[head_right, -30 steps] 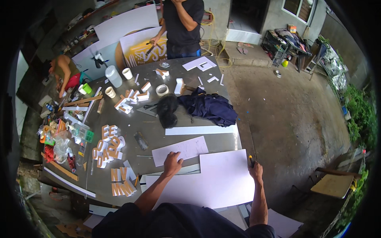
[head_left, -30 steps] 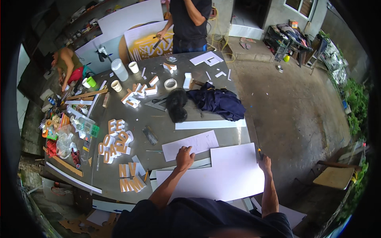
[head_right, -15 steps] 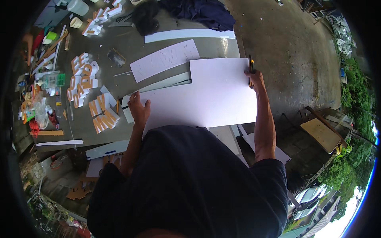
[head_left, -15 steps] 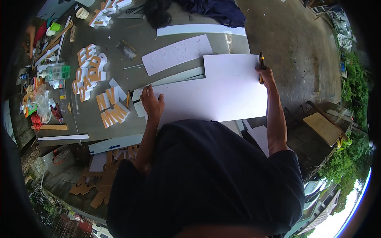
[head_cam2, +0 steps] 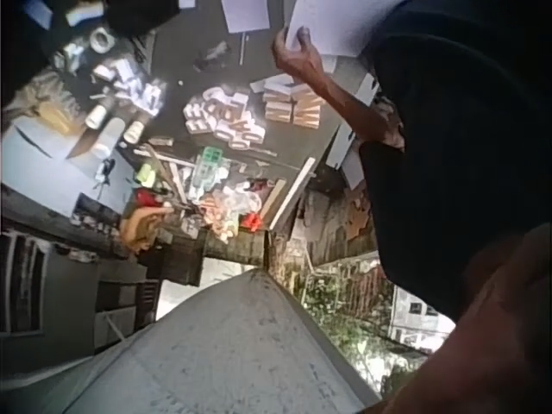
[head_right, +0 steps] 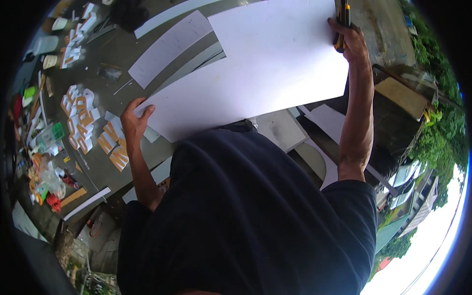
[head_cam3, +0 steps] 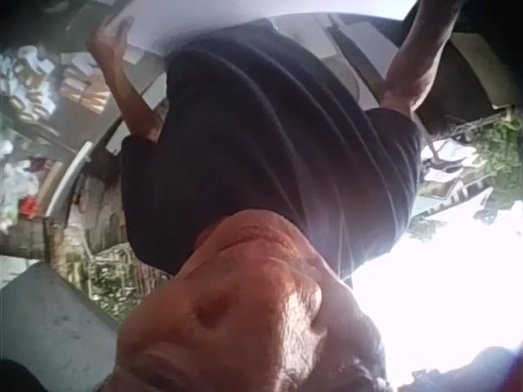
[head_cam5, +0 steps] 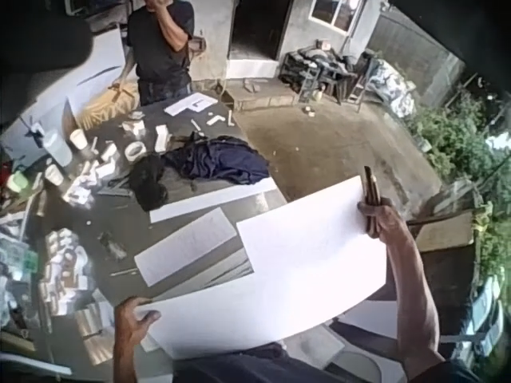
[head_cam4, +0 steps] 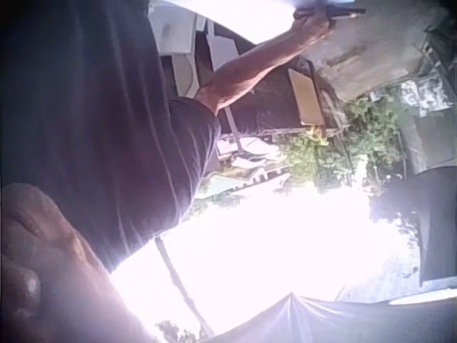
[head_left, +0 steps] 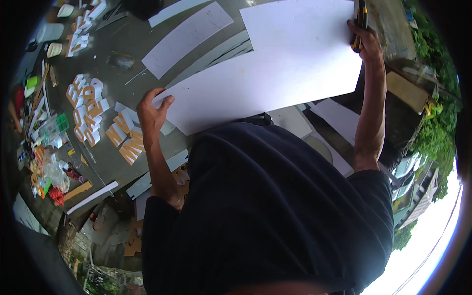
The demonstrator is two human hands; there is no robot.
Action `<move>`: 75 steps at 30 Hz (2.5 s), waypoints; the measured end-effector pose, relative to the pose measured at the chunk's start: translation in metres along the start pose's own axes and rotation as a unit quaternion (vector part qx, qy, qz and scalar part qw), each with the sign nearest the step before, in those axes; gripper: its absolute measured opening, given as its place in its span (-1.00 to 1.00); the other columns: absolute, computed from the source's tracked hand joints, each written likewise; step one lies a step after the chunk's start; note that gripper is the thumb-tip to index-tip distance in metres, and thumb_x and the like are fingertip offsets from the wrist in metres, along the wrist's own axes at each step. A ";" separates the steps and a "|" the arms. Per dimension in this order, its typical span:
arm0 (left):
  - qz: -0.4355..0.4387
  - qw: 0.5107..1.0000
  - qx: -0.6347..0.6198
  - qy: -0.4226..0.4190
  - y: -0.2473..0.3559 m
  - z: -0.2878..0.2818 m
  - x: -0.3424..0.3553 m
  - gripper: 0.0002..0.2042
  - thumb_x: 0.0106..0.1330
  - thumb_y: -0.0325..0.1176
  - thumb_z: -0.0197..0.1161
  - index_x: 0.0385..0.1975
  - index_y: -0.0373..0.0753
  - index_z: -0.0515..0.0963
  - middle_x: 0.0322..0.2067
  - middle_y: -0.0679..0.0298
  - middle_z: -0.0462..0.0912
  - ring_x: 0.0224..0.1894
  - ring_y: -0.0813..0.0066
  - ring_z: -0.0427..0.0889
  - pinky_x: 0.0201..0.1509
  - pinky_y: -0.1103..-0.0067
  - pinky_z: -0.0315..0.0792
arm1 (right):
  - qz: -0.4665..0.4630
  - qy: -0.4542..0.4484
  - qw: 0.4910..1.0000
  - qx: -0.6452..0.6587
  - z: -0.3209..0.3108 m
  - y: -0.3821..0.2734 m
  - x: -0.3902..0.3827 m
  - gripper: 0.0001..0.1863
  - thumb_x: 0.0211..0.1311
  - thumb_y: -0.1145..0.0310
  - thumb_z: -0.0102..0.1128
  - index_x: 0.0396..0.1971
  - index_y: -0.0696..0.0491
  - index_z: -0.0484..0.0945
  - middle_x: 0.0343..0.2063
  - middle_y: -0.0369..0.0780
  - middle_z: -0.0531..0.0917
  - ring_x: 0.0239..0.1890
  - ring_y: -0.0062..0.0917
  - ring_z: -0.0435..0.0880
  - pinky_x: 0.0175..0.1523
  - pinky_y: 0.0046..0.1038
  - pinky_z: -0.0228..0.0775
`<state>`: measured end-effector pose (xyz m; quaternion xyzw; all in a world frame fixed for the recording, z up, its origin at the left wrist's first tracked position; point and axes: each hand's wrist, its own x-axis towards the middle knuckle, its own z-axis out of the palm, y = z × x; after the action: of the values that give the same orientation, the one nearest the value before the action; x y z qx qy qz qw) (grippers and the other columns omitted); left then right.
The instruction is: Cutting out letters from a foam board for sign making using a utility knife.
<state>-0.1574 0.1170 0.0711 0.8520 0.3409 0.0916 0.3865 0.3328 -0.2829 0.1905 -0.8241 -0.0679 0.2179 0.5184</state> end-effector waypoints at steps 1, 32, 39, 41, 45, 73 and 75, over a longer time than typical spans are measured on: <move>0.011 0.999 -0.039 -0.014 -0.004 -0.005 0.004 -0.66 0.10 -0.37 0.54 -0.13 -0.27 0.68 -0.20 0.14 0.74 -0.18 0.27 0.71 -0.07 0.43 0.58 | 0.012 -0.002 1.000 -0.008 -0.020 -0.010 -0.009 -0.68 0.17 0.28 0.51 -0.19 0.12 0.63 -0.46 -0.32 0.65 -0.51 -0.61 0.61 -0.37 -0.47 0.50; -0.032 0.881 -0.428 0.198 0.006 -0.077 -0.023 -0.74 0.42 -0.23 0.32 -0.08 -0.29 0.61 -0.31 0.46 0.61 -0.23 0.72 0.46 -0.10 0.64 0.39 | -0.107 0.071 0.983 0.129 -0.079 -0.107 -0.026 -0.43 0.35 0.26 0.36 0.23 0.27 0.44 0.03 -0.16 0.63 -0.09 -0.46 0.64 -0.12 -0.43 0.54; -0.180 0.759 -0.113 0.616 -0.042 -0.080 -0.138 -0.26 0.28 -0.01 0.43 0.31 -0.36 0.31 0.05 0.15 0.51 0.02 0.36 0.54 0.09 0.49 0.45 | -0.056 -0.273 0.948 0.151 0.114 -0.168 0.049 -0.58 0.41 0.28 0.27 0.18 0.11 0.51 -0.08 -0.27 0.69 -0.16 -0.59 0.66 -0.15 -0.50 0.52; -0.276 0.643 -0.276 0.659 -0.050 -0.057 -0.181 -0.07 0.22 0.11 0.44 0.39 -0.43 0.17 0.22 0.04 0.39 0.12 0.19 0.51 0.16 0.36 0.43 | -0.063 -0.322 0.937 0.119 0.179 -0.167 0.045 -0.72 0.42 0.29 0.26 0.03 0.09 0.57 -0.31 -0.35 0.70 -0.44 -0.67 0.64 -0.46 -0.55 0.44; -0.300 0.625 -0.531 0.487 -0.009 0.008 -0.233 -0.36 0.52 0.03 0.08 0.33 -0.41 0.24 0.14 0.06 0.48 0.22 0.18 0.45 0.23 0.29 0.41 | -0.030 -0.346 0.923 0.166 0.317 -0.176 -0.045 -0.80 0.38 0.31 0.30 -0.17 0.13 0.59 -0.45 -0.27 0.69 -0.57 -0.54 0.65 -0.54 -0.48 0.45; -0.287 0.525 -0.329 0.731 -0.453 -0.275 -0.417 -0.51 0.39 -0.55 0.25 0.33 -0.34 0.39 0.13 0.15 0.59 0.10 0.36 0.55 0.21 0.50 0.42 | 0.031 -0.528 0.845 -0.074 0.612 -0.057 -0.356 -0.81 0.41 0.39 0.17 -0.12 0.17 0.47 -0.36 -0.11 0.68 -0.43 -0.45 0.73 -0.32 -0.45 0.58; -0.294 0.534 -0.336 0.718 -0.482 -0.278 -0.409 -0.49 0.37 -0.53 0.26 0.33 -0.34 0.39 0.11 0.14 0.60 0.09 0.32 0.55 0.21 0.47 0.42 | 0.039 -0.508 0.856 -0.083 0.601 -0.052 -0.356 -0.77 0.41 0.35 0.18 -0.11 0.20 0.46 -0.35 -0.09 0.68 -0.44 -0.45 0.71 -0.32 -0.46 0.57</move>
<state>-0.8273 0.2418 -0.0427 0.1589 0.6792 0.6616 0.2753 -0.2384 0.1168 0.1186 -0.6406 -0.3076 0.6198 0.3330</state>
